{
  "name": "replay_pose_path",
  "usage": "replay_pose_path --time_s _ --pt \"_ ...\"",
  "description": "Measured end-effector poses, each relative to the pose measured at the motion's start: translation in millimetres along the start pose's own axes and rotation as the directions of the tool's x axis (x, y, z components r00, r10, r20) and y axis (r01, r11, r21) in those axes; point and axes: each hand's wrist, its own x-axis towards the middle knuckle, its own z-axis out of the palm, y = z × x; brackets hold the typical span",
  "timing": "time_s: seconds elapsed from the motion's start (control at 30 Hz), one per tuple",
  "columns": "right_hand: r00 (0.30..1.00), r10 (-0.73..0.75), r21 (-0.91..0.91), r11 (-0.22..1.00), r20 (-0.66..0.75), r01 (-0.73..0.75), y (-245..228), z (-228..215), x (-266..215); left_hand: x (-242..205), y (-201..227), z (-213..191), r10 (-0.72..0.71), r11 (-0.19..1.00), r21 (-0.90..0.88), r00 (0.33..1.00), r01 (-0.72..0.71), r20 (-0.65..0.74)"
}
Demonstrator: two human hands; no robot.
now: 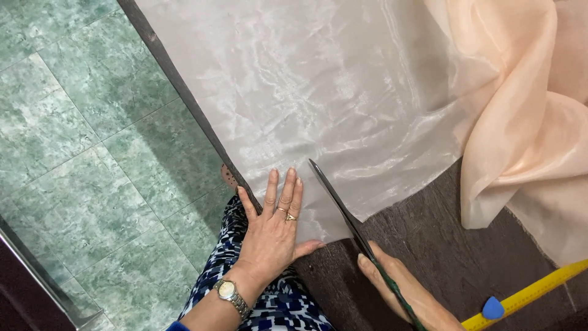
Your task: The person marks a straight line on a piece of white fabric using a yellow ruler and blue chalk, then cuts along the marked line with green-handled scissors. The person then folds the cut fabric piece.
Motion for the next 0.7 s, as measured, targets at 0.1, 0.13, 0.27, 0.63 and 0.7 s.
replay_pose_path --time_s 0.1,0.13,0.27,0.63,0.7 --pt "0.995 -0.101 -0.072 0.993 -0.021 0.099 -8 3 -1 0 0 -2 -0.001 1.0 -0.015 1.0 0.0 -0.006" --pt "0.994 -0.102 -0.071 0.992 -0.022 0.1 -15 4 -2 0 0 -2 0.0 1.0 -0.015 1.0 0.0 -0.008" --pt "0.972 -0.231 -0.03 0.973 -0.041 0.23 -23 7 1 1 0 0 -0.006 1.0 -0.029 1.0 0.006 -0.016" --pt "0.979 -0.179 -0.041 0.984 -0.101 0.175 -9 8 22 0 -1 0 -0.003 0.999 -0.036 1.0 0.002 -0.013" --pt "0.958 -0.259 -0.1 0.964 -0.12 0.248 -16 8 13 0 -1 0 0.0 0.999 -0.052 1.0 -0.001 -0.007"
